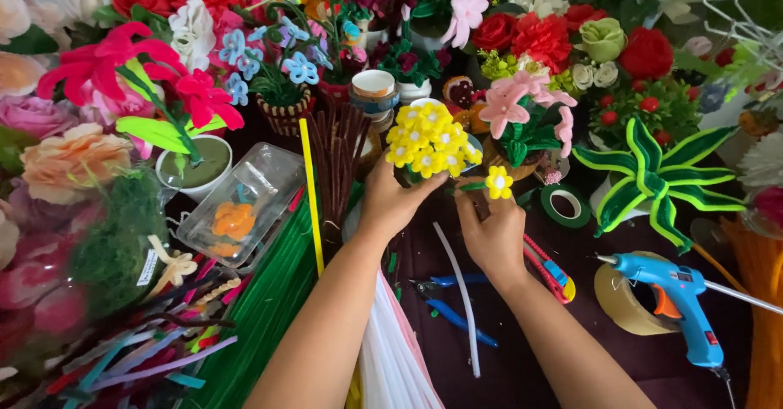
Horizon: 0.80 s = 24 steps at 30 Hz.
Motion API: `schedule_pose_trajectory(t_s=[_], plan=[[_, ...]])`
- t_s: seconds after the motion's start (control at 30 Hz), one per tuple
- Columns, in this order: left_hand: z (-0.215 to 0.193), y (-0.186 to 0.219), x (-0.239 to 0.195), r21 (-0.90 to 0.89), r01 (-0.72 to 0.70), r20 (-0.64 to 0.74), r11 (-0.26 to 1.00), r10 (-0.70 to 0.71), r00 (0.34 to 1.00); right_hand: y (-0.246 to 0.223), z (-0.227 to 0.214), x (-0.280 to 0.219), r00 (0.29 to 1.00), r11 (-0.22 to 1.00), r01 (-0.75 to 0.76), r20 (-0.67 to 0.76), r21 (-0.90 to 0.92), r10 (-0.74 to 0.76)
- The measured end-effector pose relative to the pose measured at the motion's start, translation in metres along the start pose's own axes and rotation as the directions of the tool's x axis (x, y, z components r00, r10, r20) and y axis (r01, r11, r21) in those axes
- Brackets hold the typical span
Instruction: Assembling small yellow artificial flowers by gluing flower heads onto stems using a hot glue gun.
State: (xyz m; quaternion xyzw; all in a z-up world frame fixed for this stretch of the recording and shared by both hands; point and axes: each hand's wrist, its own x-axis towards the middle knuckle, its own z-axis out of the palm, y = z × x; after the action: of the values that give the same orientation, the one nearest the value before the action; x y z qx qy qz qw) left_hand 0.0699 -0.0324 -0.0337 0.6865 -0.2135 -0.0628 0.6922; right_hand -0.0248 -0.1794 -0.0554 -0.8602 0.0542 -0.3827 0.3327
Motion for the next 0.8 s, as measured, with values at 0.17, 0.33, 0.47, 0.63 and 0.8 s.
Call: schedule_pose_trajectory(t_s=[0.17,0.33,0.47,0.63,0.8], plan=[[0.004,-0.016,0.007,0.066,-0.078,-0.021,0.995,0.079,0.997,-0.005,-0.006,0.007,0.995,0.995,0.096,-0.017,0.026,-0.096],[0.004,-0.022,0.008,0.104,-0.143,-0.033,0.984,0.147,0.989,-0.009,-0.004,0.018,0.979,0.978,0.203,-0.023,-0.044,-0.204],[0.003,-0.017,0.006,0.082,-0.139,-0.031,0.987,0.142,0.989,-0.002,0.005,0.021,0.969,0.967,0.248,0.003,-0.052,-0.248],[0.004,-0.022,0.007,0.083,-0.126,-0.023,0.989,0.129,0.991,-0.010,0.008,0.023,0.968,0.964,0.248,0.057,-0.091,-0.244],[0.006,-0.025,0.007,0.123,-0.098,-0.034,0.988,0.103,0.994,-0.006,0.012,0.020,0.951,0.938,0.307,0.077,-0.161,-0.298]])
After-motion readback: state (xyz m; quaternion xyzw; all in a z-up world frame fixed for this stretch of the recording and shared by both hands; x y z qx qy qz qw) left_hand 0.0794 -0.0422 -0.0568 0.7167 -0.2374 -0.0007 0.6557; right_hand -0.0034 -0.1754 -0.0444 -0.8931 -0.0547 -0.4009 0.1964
